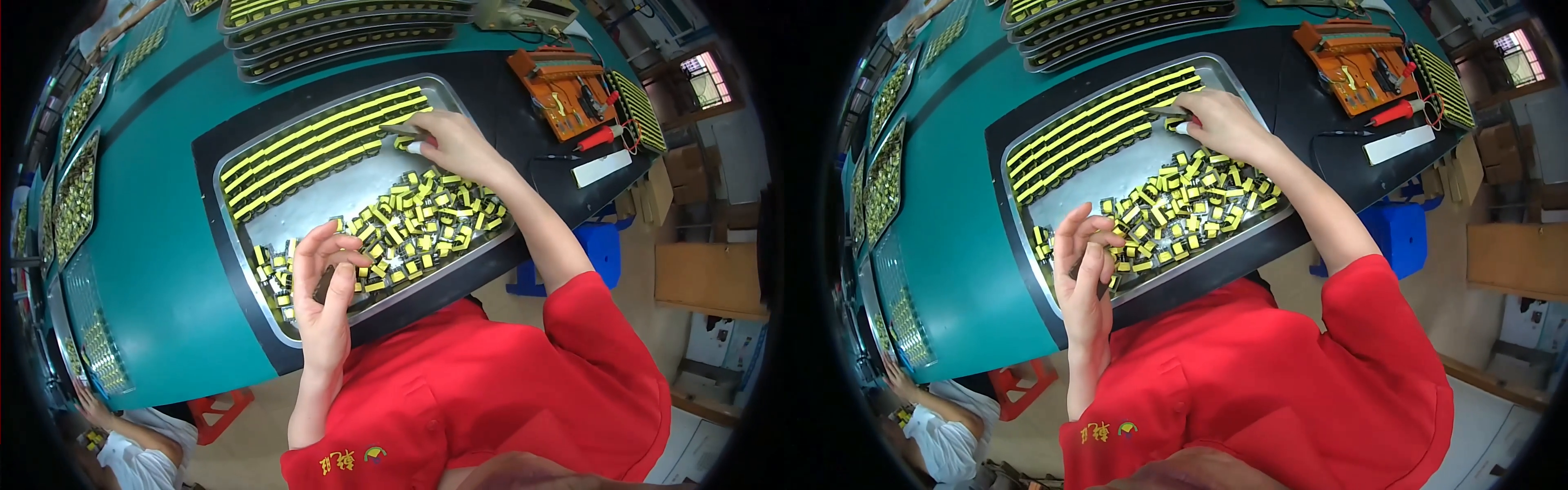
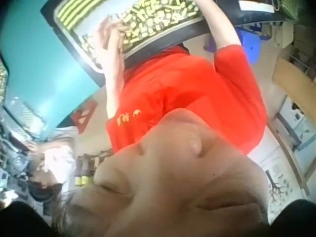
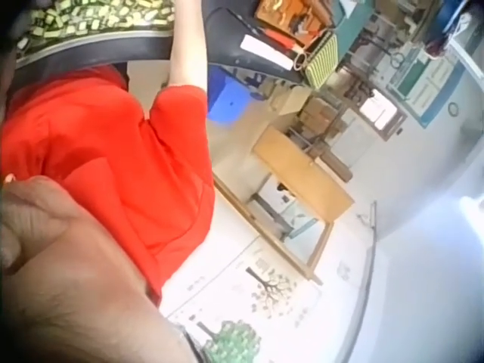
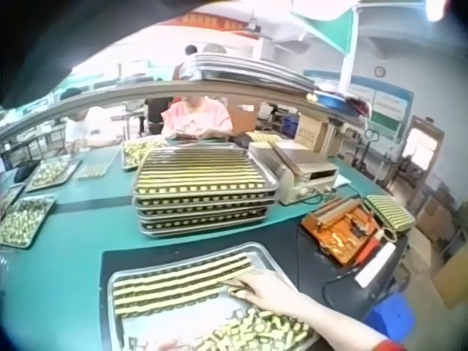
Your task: The person assembles small yellow electronic components into black rectangular plastic housings by hand, taking the components from a tray and inserting them into the housings.
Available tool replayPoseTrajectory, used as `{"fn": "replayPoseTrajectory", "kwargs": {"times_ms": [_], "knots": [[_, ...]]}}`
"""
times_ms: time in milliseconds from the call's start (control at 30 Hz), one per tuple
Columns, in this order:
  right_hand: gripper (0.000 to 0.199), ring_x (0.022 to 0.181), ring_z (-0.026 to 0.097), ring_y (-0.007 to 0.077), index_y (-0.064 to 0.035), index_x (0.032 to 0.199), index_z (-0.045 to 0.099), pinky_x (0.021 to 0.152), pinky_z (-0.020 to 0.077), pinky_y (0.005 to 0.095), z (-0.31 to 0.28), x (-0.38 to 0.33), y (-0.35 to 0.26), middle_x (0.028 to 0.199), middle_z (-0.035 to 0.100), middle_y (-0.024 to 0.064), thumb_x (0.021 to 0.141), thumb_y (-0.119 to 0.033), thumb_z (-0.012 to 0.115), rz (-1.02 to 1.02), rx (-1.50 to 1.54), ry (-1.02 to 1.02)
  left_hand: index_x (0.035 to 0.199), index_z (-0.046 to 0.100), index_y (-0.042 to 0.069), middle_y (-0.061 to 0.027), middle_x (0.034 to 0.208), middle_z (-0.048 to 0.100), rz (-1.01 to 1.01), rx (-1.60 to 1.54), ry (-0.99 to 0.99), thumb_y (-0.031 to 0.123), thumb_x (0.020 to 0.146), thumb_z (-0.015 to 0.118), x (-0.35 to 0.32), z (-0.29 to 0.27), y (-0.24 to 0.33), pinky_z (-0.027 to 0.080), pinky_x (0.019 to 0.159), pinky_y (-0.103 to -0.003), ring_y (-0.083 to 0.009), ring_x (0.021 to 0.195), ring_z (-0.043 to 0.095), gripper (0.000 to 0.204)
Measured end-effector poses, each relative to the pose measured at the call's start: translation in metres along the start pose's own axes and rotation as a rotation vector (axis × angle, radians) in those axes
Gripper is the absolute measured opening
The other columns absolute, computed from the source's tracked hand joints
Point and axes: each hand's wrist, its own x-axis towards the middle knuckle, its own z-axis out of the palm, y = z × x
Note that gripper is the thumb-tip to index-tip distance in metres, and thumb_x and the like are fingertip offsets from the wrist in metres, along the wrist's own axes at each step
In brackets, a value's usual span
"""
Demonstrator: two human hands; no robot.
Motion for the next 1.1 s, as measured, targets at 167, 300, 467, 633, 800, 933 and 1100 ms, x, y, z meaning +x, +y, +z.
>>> {"fn": "replayPoseTrajectory", "kwargs": {"times_ms": [167, 300, 467, 633, 800, 933, 1100], "knots": [[0.033, 0.083, 0.061, 0.0339, -0.0018, 0.11, 0.059, 0.075, 0.0483, 0.0409, 0.016, 0.009, -0.009, 0.088, 0.063, 0.0172, 0.077, 0.0, 0.061, -0.055, -0.033, 0.024, 0.131, 0.045, 0.003, -0.0076, 0.109, 0.058, 0.002, -0.053, -0.024, 0.009, 0.094, 0.054, -0.002, -0.008, 0.0, 0.042, 0.089, -0.028, -0.013, 0.095, 0.056, 0.038], [0.035, 0.083, 0.063, 0.0329, -0.0026, 0.111, 0.058, 0.075, 0.0492, 0.0396, 0.018, 0.015, -0.011, 0.088, 0.064, 0.0166, 0.077, 0.0, 0.062, -0.047, -0.081, 0.012, 0.132, 0.044, 0.001, -0.0077, 0.107, 0.057, 0.028, -0.047, -0.014, 0.005, 0.094, 0.049, -0.001, -0.008, 0.001, 0.034, 0.061, -0.018, -0.0077, 0.084, 0.052, 0.039], [0.041, 0.081, 0.066, 0.023, -0.0043, 0.118, 0.059, 0.071, 0.0513, 0.0336, -0.007, 0.002, -0.006, 0.1, 0.068, 0.0134, 0.077, -0.007, 0.062, 0.109, 0.102, -0.071, 0.131, 0.045, 0.002, -0.0074, 0.105, 0.058, 0.044, -0.037, 0.001, 0.004, 0.095, 0.048, -0.003, -0.01, 0.003, 0.034, 0.061, -0.018, -0.0075, 0.084, 0.052, 0.037], [0.044, 0.086, 0.063, 0.02, -0.0028, 0.115, 0.064, 0.074, 0.0515, 0.0312, -0.038, -0.035, -0.001, 0.105, 0.069, 0.0085, 0.072, -0.008, 0.064, -0.063, 0.1, -0.266, 0.129, 0.047, 0.004, -0.006, 0.106, 0.059, 0.013, -0.061, -0.04, 0.01, 0.095, 0.054, -0.002, -0.01, 0.0, 0.043, 0.086, -0.025, -0.0123, 0.094, 0.056, 0.035], [0.034, 0.091, 0.063, 0.0208, -0.0014, 0.109, 0.065, 0.083, 0.0489, 0.0305, -0.033, -0.054, 0.004, 0.099, 0.068, 0.0095, 0.076, -0.007, 0.064, 0.05, 0.186, -0.238, 0.129, 0.047, 0.005, -0.0053, 0.107, 0.059, -0.053, -0.093, -0.107, 0.01, 0.095, 0.055, -0.007, 0.01, -0.005, 0.042, 0.078, -0.021, -0.0116, 0.094, 0.057, 0.035], [0.026, 0.092, 0.063, 0.0153, -0.0002, 0.105, 0.066, 0.082, 0.0489, 0.0275, -0.042, -0.062, -0.014, 0.096, 0.069, 0.0072, 0.08, -0.008, 0.064, 0.395, 0.399, -0.235, 0.133, 0.043, 0.002, -0.0082, 0.107, 0.058, -0.051, -0.03, -0.149, 0.007, 0.095, 0.049, -0.006, 0.025, -0.006, 0.034, 0.061, -0.018, -0.0103, 0.09, 0.056, 0.039], [0.034, 0.096, 0.063, 0.0163, -0.0037, 0.102, 0.061, 0.085, 0.0491, 0.0296, -0.006, -0.065, -0.031, 0.099, 0.068, 0.0123, 0.087, -0.033, 0.068, 0.178, 1.189, -0.073, 0.136, 0.035, 0.004, -0.0088, 0.113, 0.054, 0.024, 0.17, -0.13, 0.002, 0.092, 0.052, 0.009, 0.032, -0.013, 0.044, 0.073, -0.021, -0.0139, 0.096, 0.059, 0.047]]}}
